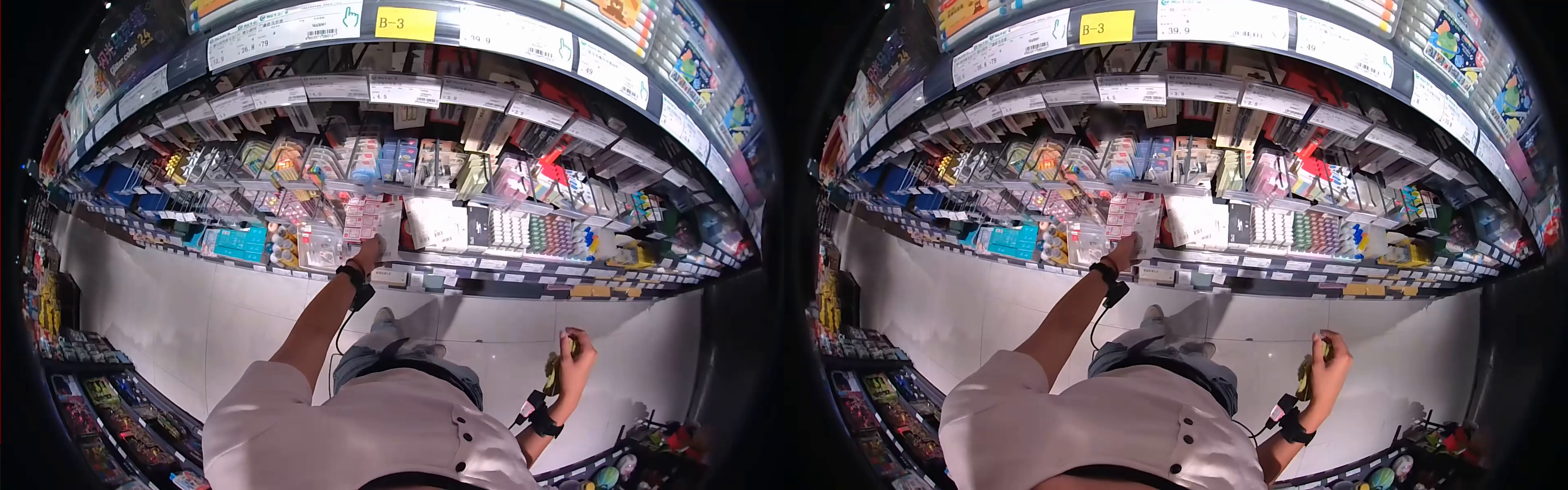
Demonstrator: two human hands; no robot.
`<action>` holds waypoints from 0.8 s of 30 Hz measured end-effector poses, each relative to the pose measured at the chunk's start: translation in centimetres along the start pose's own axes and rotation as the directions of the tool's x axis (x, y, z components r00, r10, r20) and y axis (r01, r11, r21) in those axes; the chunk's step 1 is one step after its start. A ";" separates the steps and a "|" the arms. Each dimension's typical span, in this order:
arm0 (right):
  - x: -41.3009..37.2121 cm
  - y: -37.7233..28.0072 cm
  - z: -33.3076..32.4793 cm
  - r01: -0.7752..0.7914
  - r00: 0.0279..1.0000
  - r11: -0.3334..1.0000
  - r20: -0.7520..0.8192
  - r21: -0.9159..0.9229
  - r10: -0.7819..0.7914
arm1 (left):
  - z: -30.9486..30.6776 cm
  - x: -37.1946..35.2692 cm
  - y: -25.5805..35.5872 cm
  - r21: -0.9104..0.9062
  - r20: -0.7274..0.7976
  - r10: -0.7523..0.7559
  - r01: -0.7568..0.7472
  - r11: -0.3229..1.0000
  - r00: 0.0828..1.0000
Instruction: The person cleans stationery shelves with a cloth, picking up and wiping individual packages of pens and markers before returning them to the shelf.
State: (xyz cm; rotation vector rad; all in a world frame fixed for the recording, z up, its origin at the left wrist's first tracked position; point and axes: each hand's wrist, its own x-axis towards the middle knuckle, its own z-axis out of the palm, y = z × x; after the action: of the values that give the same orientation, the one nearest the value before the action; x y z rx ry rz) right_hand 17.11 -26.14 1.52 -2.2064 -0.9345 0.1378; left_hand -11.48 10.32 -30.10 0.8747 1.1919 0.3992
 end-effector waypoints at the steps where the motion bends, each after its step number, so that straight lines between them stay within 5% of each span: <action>1: -1.0 0.2 -0.3 -0.068 0.997 0.998 -0.027 -0.008 0.068 | -0.8 3.9 -2.1 0.116 0.044 0.110 -0.115 0.987 0.993; 3: -3.1 0.0 -0.7 -0.193 0.979 0.981 -0.072 0.004 0.192 | 1.2 1.8 1.8 -0.195 -0.032 -0.082 0.074 0.978 0.996; 6: -6.6 0.7 -0.7 -0.243 0.957 0.970 -0.169 -0.022 0.236 | 2.0 4.5 3.3 -0.188 0.023 -0.112 0.114 0.975 0.993; 8: -8.5 -0.1 -0.1 -0.323 0.925 0.946 -0.215 -0.012 0.313 | -0.8 16.2 -3.6 0.107 0.129 0.162 -0.177 0.978 0.978; 10: -10.0 -0.6 0.7 -0.387 0.892 0.922 -0.251 0.005 0.375 | 1.7 12.0 1.4 -0.079 0.074 -0.057 0.063 0.995 0.996; 11: -10.7 -0.4 1.3 -0.390 0.887 0.920 -0.250 0.046 0.389 | 2.3 9.4 3.1 -0.062 0.102 -0.039 0.045 0.997 0.994; 14: -11.5 -0.6 2.5 -0.402 0.894 0.915 -0.204 0.023 0.398 | 3.4 7.4 3.2 0.069 -0.050 0.210 -0.206 0.976 0.976; 16: -10.6 -1.2 3.1 -0.375 0.902 0.926 -0.210 0.054 0.377 | 1.3 13.0 -0.5 0.334 -0.016 0.347 -0.322 0.886 0.938; 18: -9.0 -2.1 3.5 -0.349 0.917 0.935 -0.184 0.057 0.353 | -0.4 10.5 0.8 0.514 0.302 0.593 -0.652 0.558 0.746; 21: -5.8 -2.5 4.3 -0.312 0.940 0.950 -0.141 0.018 0.311 | -0.7 7.2 2.1 0.360 0.145 0.221 -0.260 0.896 0.964; 24: -2.3 -3.0 5.5 -0.239 0.967 0.969 -0.070 0.064 0.243 | -1.8 3.4 3.9 0.415 0.278 0.083 -0.198 0.888 0.957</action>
State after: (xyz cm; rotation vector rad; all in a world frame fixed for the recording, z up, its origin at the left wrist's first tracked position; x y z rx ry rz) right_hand 11.76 -23.00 -0.92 -2.2509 -0.6103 0.1875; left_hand -11.29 15.77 -29.52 1.3702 0.9946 0.1243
